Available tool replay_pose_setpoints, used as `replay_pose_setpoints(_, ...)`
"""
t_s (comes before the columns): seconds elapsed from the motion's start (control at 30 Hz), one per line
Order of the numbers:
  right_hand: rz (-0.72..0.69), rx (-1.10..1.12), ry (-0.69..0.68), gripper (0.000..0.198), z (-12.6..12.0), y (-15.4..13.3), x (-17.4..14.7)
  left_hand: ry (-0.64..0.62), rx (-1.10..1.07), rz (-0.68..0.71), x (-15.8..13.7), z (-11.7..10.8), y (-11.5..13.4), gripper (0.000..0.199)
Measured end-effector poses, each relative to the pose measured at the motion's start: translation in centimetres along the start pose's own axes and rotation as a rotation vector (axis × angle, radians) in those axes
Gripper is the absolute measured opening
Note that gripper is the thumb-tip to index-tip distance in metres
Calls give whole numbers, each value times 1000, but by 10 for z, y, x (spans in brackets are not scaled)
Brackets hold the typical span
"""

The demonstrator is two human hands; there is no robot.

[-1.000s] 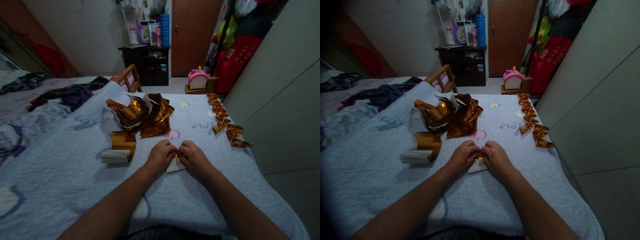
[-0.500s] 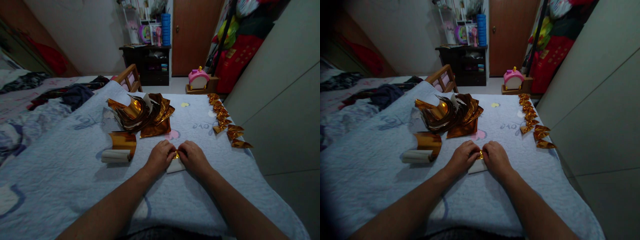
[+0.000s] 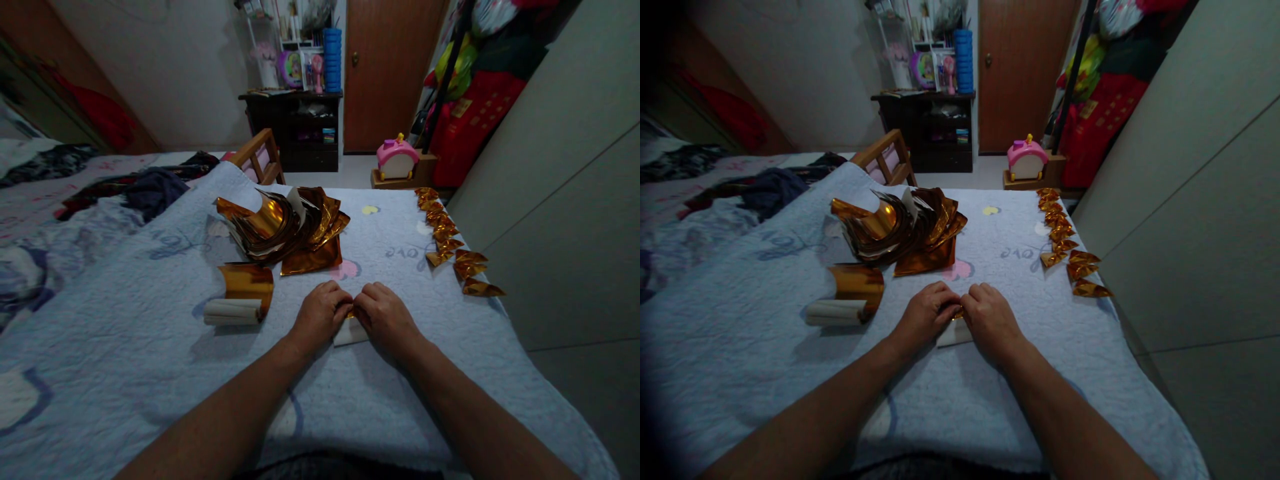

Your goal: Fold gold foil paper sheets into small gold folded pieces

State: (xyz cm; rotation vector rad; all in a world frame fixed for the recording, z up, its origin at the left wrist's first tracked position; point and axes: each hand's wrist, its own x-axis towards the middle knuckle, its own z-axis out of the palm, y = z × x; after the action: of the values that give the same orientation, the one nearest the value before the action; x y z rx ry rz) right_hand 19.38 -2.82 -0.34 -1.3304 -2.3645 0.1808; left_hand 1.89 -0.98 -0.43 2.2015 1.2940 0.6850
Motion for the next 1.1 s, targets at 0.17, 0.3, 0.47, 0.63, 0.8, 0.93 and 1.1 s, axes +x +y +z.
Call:
replay_pose_setpoints(0.17, 1, 129, -34, 13, -3, 6, -4, 0, -6, 1, 0, 0, -1, 8)
replay_pose_setpoints(0.3, -21, 169, -24, 13, -1, 11, -5, -7, -20, -1, 0, -1, -1, 10)
replay_pose_setpoints(0.47, -27, 183, -11, 14, -1, 11, -5, -17, -1, -6, 1, -1, -1, 12)
replay_pose_setpoints(0.63, -17, 175, -12, 14, 0, 10, -6, 4, 34, 6, 0, 1, -1, 12)
replay_pose_setpoints(0.8, -45, 172, 20, 15, 2, 11, -6, 8, 41, 18, 0, 3, -3, 14)
replay_pose_setpoints(0.93, -77, 168, 29, 16, 1, 9, -6, -4, 26, 22, 0, 2, -2, 15)
replay_pose_setpoints(1.1, -17, 202, 22, 15, -1, 5, -6, 10, 29, 1, 0, 2, -1, 12)
